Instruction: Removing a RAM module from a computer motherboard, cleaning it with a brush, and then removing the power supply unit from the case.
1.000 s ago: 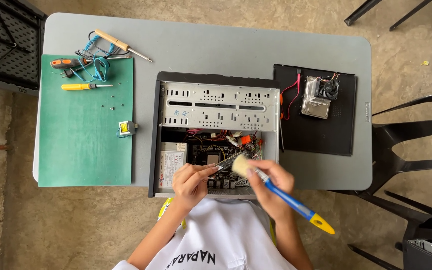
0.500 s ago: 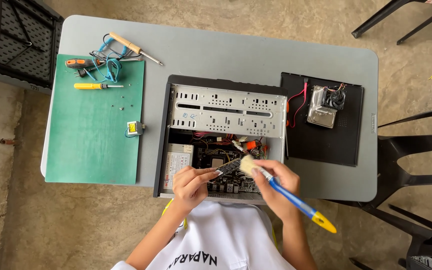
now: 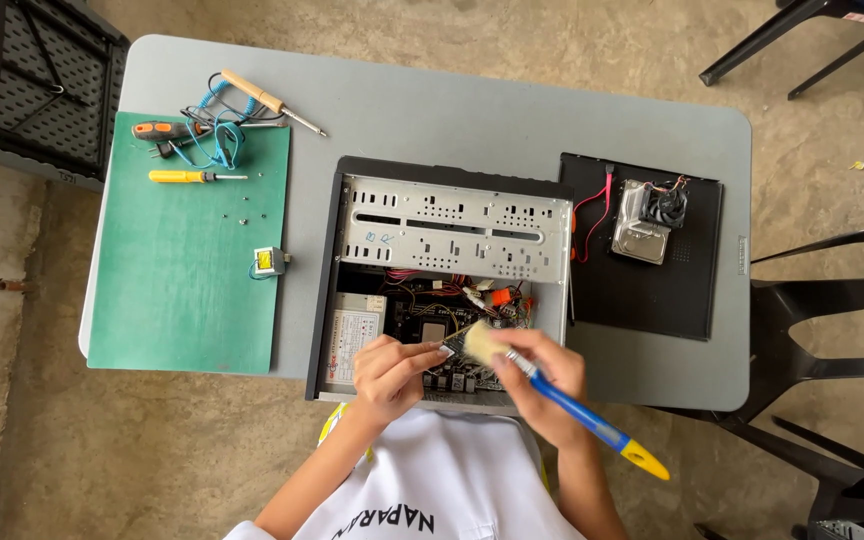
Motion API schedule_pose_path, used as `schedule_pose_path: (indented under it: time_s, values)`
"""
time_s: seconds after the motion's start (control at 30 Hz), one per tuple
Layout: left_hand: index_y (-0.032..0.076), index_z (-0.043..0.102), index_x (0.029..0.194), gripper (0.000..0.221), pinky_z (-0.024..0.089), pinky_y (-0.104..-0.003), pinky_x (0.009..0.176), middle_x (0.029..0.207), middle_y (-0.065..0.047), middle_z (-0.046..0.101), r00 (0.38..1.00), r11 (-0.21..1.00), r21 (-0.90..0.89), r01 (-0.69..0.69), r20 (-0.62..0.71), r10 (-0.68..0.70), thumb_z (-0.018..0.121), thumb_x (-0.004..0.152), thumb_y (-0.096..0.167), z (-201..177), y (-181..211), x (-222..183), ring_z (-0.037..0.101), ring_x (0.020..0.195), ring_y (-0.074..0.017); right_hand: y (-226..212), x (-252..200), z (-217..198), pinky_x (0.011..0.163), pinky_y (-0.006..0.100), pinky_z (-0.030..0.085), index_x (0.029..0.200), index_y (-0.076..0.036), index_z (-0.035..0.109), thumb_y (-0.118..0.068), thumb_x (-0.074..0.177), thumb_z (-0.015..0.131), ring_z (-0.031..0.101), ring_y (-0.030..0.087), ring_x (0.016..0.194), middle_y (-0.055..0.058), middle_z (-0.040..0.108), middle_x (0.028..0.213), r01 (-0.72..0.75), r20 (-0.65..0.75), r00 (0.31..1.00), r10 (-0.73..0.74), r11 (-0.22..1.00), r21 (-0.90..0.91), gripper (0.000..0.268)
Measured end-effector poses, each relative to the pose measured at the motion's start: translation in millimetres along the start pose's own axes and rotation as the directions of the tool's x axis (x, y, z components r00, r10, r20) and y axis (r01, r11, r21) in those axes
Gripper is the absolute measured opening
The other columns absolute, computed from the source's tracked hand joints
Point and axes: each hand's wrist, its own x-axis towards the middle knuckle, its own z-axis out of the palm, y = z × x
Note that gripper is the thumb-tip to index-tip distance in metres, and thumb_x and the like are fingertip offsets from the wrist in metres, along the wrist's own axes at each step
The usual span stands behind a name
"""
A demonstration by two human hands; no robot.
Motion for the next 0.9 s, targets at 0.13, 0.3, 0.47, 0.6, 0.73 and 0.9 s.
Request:
schedule_pose_path:
  time_s: [0.13, 0.3, 0.47, 0.6, 0.73, 0.9]
  values:
    - [0.014, 0.075, 0.073, 0.037, 0.046, -0.022, 0.048, 0.072, -0.002, 0.071, 0.999, 1.0, -0.027, -0.008, -0.044, 0.007, 0.05, 0.075, -0.014, 4.7, 3.7, 5.6, 0.052, 0.043, -0.0142, -4.8, 6.9, 0.9, 0.053, 0.031, 0.054, 0.091, -0.006, 0.076, -0.02, 0.085, 0.068, 0.067, 0.022, 0.056, 0.014, 0.072, 0.068, -0.06, 0.16, 0.985, 0.062, 0.998, -0.017, 0.017]
    - [0.013, 0.076, 0.074, 0.032, 0.046, -0.02, 0.049, 0.074, -0.002, 0.073, 0.997, 0.999, -0.038, 0.02, -0.067, -0.023, 0.056, 0.079, -0.012, 4.1, 3.3, 8.9, 0.052, 0.044, -0.0134, 15.0, 4.4, -15.5, 0.054, 0.032, 0.052, 0.092, -0.008, 0.075, -0.009, 0.083, 0.066, 0.068, 0.021, 0.06, 0.017, 0.071, 0.069, -0.138, -0.117, 0.987, 0.114, 0.964, -0.226, 0.013]
    - [0.011, 0.077, 0.077, 0.034, 0.046, -0.021, 0.051, 0.076, -0.004, 0.073, 0.999, 1.0, -0.008, -0.029, -0.015, 0.029, 0.053, 0.079, -0.014, 2.2, -3.9, 6.2, 0.054, 0.044, -0.0144, -2.8, -0.4, -9.1, 0.058, 0.031, 0.056, 0.095, -0.006, 0.076, -0.013, 0.081, 0.07, 0.069, 0.015, 0.065, 0.013, 0.074, 0.072, -0.06, -0.071, 0.996, 0.061, 0.998, 0.013, 0.017]
    - [0.012, 0.077, 0.079, 0.035, 0.045, -0.021, 0.051, 0.079, -0.003, 0.074, 0.994, 0.994, 0.006, -0.109, 0.013, 0.109, 0.051, 0.079, -0.011, -1.6, -7.2, 0.4, 0.05, 0.044, -0.0123, 3.2, 7.6, 3.9, 0.061, 0.035, 0.058, 0.097, -0.003, 0.073, -0.022, 0.089, 0.063, 0.07, 0.025, 0.063, 0.018, 0.072, 0.074, 0.028, 0.152, 0.987, -0.051, 0.989, 0.148, 0.023]
    - [0.013, 0.076, 0.075, 0.034, 0.044, -0.021, 0.049, 0.076, -0.002, 0.074, 0.994, 0.994, 0.026, -0.105, 0.005, 0.105, 0.053, 0.08, -0.011, -9.1, -4.8, 3.1, 0.047, 0.042, -0.012, 23.1, 7.4, -10.3, 0.052, 0.029, 0.054, 0.094, -0.003, 0.074, -0.014, 0.087, 0.065, 0.066, 0.019, 0.054, 0.016, 0.071, 0.069, -0.122, 0.058, 0.99, 0.128, 0.989, -0.089, 0.016]
    - [0.012, 0.077, 0.077, 0.034, 0.044, -0.021, 0.05, 0.078, -0.004, 0.074, 0.994, 0.994, 0.026, -0.105, 0.019, 0.104, 0.052, 0.08, -0.011, -9.1, -6.0, -4.0, 0.048, 0.042, -0.0122, 12.7, 7.2, -21.3, 0.062, 0.033, 0.057, 0.098, 0.001, 0.072, -0.013, 0.087, 0.067, 0.068, 0.017, 0.067, 0.017, 0.072, 0.075, -0.141, -0.122, 0.981, 0.148, 0.988, 0.065, 0.018]
